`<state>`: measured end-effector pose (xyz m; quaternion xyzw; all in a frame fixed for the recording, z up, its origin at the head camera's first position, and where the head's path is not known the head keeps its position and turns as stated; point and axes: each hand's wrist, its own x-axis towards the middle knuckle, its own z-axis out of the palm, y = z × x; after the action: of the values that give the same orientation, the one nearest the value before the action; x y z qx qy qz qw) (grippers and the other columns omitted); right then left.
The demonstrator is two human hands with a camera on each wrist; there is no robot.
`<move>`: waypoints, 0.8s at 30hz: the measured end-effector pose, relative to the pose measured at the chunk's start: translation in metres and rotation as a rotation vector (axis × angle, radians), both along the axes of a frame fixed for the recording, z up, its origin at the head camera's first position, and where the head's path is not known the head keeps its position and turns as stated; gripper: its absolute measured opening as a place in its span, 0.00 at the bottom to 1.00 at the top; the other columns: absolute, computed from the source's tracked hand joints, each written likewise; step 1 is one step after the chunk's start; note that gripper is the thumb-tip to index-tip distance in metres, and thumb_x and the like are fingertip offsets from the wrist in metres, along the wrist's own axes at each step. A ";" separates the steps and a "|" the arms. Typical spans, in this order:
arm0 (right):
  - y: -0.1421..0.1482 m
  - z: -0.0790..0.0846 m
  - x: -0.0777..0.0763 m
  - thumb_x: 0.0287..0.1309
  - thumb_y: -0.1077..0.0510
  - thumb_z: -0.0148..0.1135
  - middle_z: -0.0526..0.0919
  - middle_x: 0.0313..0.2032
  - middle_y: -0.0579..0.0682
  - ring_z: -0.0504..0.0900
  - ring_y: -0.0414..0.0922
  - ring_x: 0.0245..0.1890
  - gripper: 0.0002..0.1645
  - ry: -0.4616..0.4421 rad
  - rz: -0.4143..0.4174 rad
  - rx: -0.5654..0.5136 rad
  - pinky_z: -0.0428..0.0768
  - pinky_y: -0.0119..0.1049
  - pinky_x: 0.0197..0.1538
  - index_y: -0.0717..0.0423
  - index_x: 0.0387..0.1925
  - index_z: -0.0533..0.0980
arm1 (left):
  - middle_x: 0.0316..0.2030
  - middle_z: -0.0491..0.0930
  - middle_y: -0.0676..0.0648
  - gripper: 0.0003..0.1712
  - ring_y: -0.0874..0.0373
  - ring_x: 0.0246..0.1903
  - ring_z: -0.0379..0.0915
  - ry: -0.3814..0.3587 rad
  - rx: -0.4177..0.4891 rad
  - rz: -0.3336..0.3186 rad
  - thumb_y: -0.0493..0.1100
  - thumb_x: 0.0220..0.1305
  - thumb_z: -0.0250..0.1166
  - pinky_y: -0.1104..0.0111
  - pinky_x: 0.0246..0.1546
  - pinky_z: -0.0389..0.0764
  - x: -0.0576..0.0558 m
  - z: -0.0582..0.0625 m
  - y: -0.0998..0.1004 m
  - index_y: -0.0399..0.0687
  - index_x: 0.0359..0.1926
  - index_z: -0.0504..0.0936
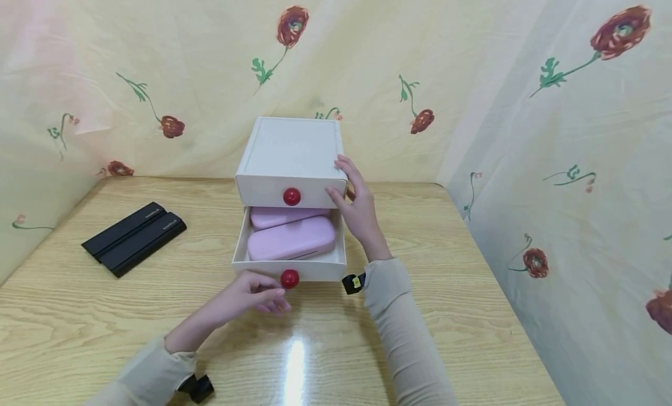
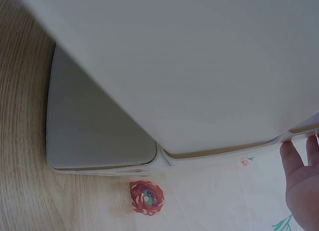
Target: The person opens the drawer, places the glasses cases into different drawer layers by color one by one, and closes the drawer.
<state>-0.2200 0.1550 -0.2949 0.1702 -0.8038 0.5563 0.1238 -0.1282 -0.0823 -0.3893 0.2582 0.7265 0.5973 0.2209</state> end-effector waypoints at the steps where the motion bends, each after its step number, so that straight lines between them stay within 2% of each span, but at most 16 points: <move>1: 0.000 0.000 0.000 0.67 0.60 0.57 0.57 0.74 0.50 0.52 0.49 0.76 0.32 0.000 -0.001 0.000 0.64 0.59 0.69 0.57 0.70 0.61 | 0.39 0.85 0.32 0.21 0.37 0.37 0.84 -0.005 0.004 0.005 0.44 0.71 0.56 0.55 0.39 0.86 0.000 -0.001 0.001 0.25 0.47 0.79; 16: 0.000 -0.001 0.001 0.67 0.60 0.57 0.57 0.74 0.51 0.53 0.49 0.75 0.32 0.009 0.002 0.000 0.64 0.59 0.69 0.58 0.69 0.62 | 0.39 0.84 0.30 0.21 0.41 0.36 0.85 -0.006 0.057 0.102 0.43 0.71 0.57 0.60 0.35 0.86 0.005 -0.006 0.009 0.24 0.49 0.78; 24: -0.001 -0.001 0.001 0.67 0.59 0.57 0.58 0.74 0.50 0.53 0.48 0.76 0.32 0.010 -0.009 0.004 0.64 0.59 0.69 0.57 0.69 0.62 | 0.42 0.84 0.30 0.21 0.43 0.37 0.85 -0.002 0.066 0.130 0.44 0.71 0.57 0.60 0.37 0.86 0.004 -0.008 0.012 0.25 0.49 0.78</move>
<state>-0.2185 0.1540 -0.2957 0.1698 -0.8050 0.5535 0.1299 -0.1244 -0.0701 -0.3969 0.2173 0.7215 0.6341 0.1738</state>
